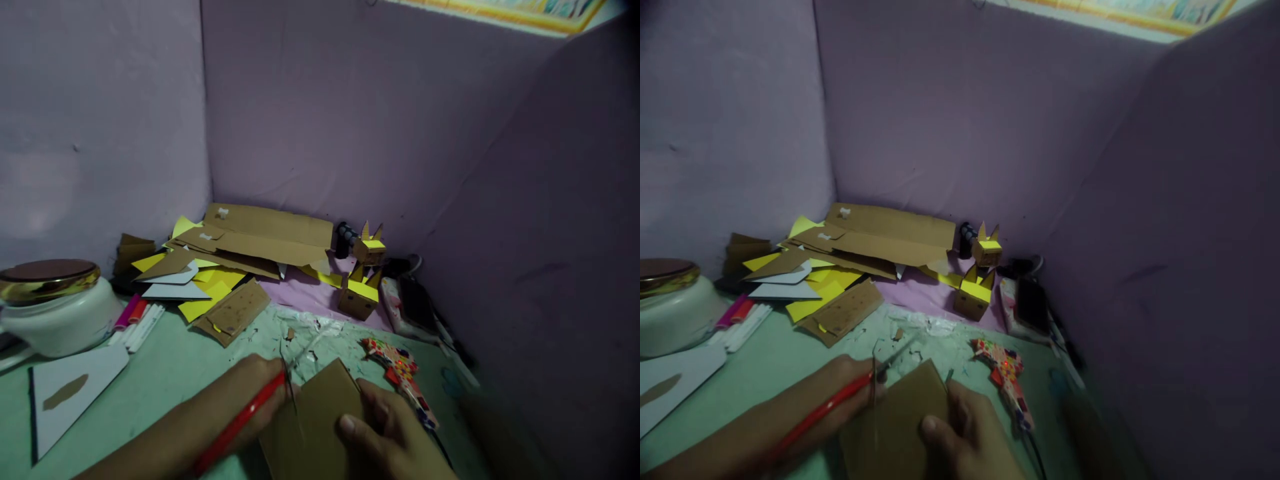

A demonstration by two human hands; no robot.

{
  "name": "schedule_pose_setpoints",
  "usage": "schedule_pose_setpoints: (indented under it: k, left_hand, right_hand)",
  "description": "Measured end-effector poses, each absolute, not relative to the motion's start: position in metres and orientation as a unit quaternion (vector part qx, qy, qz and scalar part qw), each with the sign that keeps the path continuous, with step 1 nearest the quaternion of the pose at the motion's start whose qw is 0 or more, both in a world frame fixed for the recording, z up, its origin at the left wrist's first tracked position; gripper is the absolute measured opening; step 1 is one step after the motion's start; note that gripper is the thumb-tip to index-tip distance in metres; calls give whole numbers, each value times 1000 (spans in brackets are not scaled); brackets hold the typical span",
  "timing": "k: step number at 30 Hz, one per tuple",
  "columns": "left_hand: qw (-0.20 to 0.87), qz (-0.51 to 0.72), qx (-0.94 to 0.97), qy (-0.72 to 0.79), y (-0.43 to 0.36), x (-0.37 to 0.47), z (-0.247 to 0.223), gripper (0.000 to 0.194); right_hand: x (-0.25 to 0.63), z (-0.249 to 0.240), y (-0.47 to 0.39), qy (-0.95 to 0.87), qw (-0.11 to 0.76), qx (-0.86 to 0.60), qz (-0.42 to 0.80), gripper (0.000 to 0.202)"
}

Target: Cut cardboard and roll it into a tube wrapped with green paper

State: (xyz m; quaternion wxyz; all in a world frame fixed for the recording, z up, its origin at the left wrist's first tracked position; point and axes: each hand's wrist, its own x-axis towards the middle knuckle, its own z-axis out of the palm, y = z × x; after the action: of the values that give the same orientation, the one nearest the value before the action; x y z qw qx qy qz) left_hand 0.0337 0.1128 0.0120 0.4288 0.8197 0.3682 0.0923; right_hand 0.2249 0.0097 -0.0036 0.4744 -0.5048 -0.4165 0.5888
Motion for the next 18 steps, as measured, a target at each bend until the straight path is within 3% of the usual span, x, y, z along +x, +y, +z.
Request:
schedule_pose_setpoints:
  k: [5, 10, 18]
  left_hand:
    - [600, 196, 634, 447, 133, 29, 15, 29]
    - [628, 189, 620, 432, 131, 28, 14, 39]
    - [622, 185, 685, 333, 116, 33, 14, 30]
  right_hand:
    - [222, -1, 12, -342, 500, -420, 676, 32]
    - [221, 3, 15, -330, 481, -455, 674, 31]
    - [238, 5, 18, -369, 454, -489, 647, 35]
